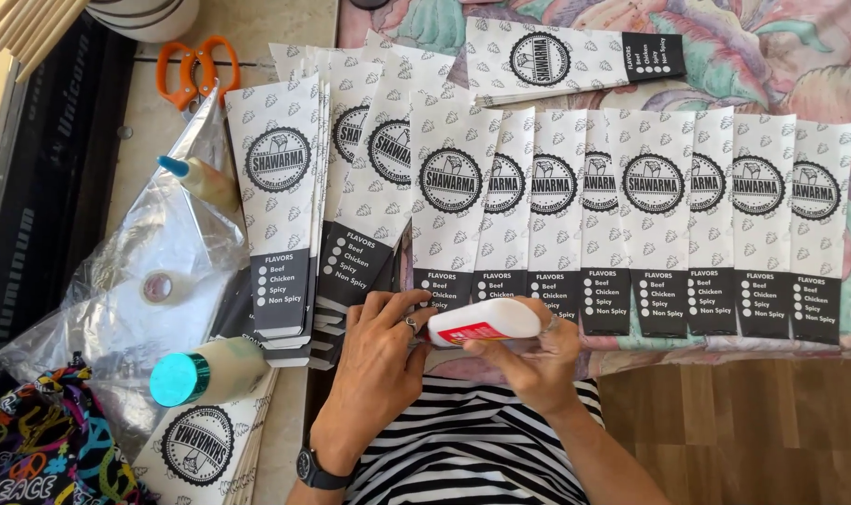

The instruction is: Applying liquid glue to the edges of paper food wraps and pressing them together to seal the packaging.

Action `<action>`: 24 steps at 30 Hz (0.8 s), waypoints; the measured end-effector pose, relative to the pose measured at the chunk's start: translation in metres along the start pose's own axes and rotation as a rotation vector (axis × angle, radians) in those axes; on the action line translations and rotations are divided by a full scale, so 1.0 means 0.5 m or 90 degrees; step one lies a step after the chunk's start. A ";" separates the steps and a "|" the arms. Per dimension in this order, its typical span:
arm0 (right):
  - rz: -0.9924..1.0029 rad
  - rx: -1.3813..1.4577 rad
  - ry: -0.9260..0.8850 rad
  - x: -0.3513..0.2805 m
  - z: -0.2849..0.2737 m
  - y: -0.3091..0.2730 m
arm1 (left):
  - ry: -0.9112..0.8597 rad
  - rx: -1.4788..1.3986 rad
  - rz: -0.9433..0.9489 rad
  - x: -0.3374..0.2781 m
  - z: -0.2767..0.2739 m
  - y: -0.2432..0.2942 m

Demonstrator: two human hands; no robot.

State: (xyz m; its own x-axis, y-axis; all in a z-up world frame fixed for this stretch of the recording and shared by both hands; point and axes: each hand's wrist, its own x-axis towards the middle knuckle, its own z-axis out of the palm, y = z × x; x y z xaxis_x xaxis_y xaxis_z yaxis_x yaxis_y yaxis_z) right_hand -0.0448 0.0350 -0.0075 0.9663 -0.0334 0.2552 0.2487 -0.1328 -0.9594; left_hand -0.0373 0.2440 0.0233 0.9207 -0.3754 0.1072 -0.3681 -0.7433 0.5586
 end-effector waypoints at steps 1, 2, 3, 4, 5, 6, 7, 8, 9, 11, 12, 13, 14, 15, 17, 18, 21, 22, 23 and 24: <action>0.001 -0.001 -0.001 -0.002 -0.015 0.000 | 0.000 -0.002 -0.001 0.000 0.001 0.000; -0.010 0.005 0.012 -0.003 -0.030 -0.001 | 0.009 -0.008 -0.004 0.000 0.002 -0.001; -0.020 0.012 0.024 -0.004 -0.045 -0.001 | 0.017 -0.014 -0.006 0.000 0.004 -0.001; -0.019 0.012 0.023 -0.010 -0.057 0.004 | 0.017 -0.014 -0.008 0.000 0.009 -0.001; 0.005 -0.006 0.055 -0.016 -0.069 0.008 | 0.027 -0.008 -0.024 0.000 0.015 0.000; 0.029 -0.023 0.088 -0.023 -0.081 0.013 | 0.035 -0.002 -0.041 0.000 0.021 0.001; 0.030 -0.023 0.088 -0.031 -0.082 0.024 | 0.035 -0.002 -0.042 0.000 0.026 0.004; 0.007 0.017 0.096 -0.039 -0.083 0.035 | 0.055 -0.005 -0.060 0.001 0.031 0.007; -0.016 0.056 0.103 -0.047 -0.083 0.046 | 0.075 -0.009 -0.079 0.002 0.036 0.010; -0.019 0.023 0.088 -0.031 -0.059 0.019 | 0.078 -0.015 -0.081 0.003 0.037 0.011; -0.021 -0.008 0.070 -0.023 -0.046 0.006 | 0.081 -0.021 -0.086 0.002 0.037 0.011; -0.022 -0.007 0.070 -0.022 -0.037 0.010 | 0.081 -0.020 -0.087 0.003 0.035 0.008; -0.031 -0.018 0.061 -0.022 -0.029 0.014 | 0.082 -0.032 -0.078 0.003 0.033 0.006; -0.041 -0.028 0.052 -0.022 -0.020 0.018 | 0.082 -0.044 -0.070 0.002 0.032 0.004; -0.036 -0.023 0.047 -0.018 -0.002 0.014 | 0.086 -0.048 -0.067 0.002 0.028 0.003; -0.032 -0.019 0.042 -0.016 0.006 0.012 | 0.090 -0.053 -0.064 0.003 0.026 0.003; -0.035 0.035 0.035 -0.017 -0.004 0.010 | 0.089 -0.055 -0.065 0.004 0.025 0.006; -0.035 0.034 0.034 -0.020 -0.017 0.012 | 0.089 -0.055 -0.065 0.005 0.023 0.007; -0.043 0.025 0.046 -0.023 -0.031 0.015 | 0.091 -0.058 -0.066 0.005 0.022 0.008; -0.052 0.016 0.058 -0.026 -0.045 0.017 | 0.093 -0.061 -0.065 0.006 0.021 0.009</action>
State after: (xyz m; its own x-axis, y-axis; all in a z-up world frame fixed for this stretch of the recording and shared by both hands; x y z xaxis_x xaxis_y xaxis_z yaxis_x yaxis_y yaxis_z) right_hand -0.0567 0.0122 -0.0163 0.9329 -0.1143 0.3415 0.3291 -0.1143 -0.9373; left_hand -0.0375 0.2338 0.0175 0.9643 -0.2112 0.1595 -0.2637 -0.7145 0.6480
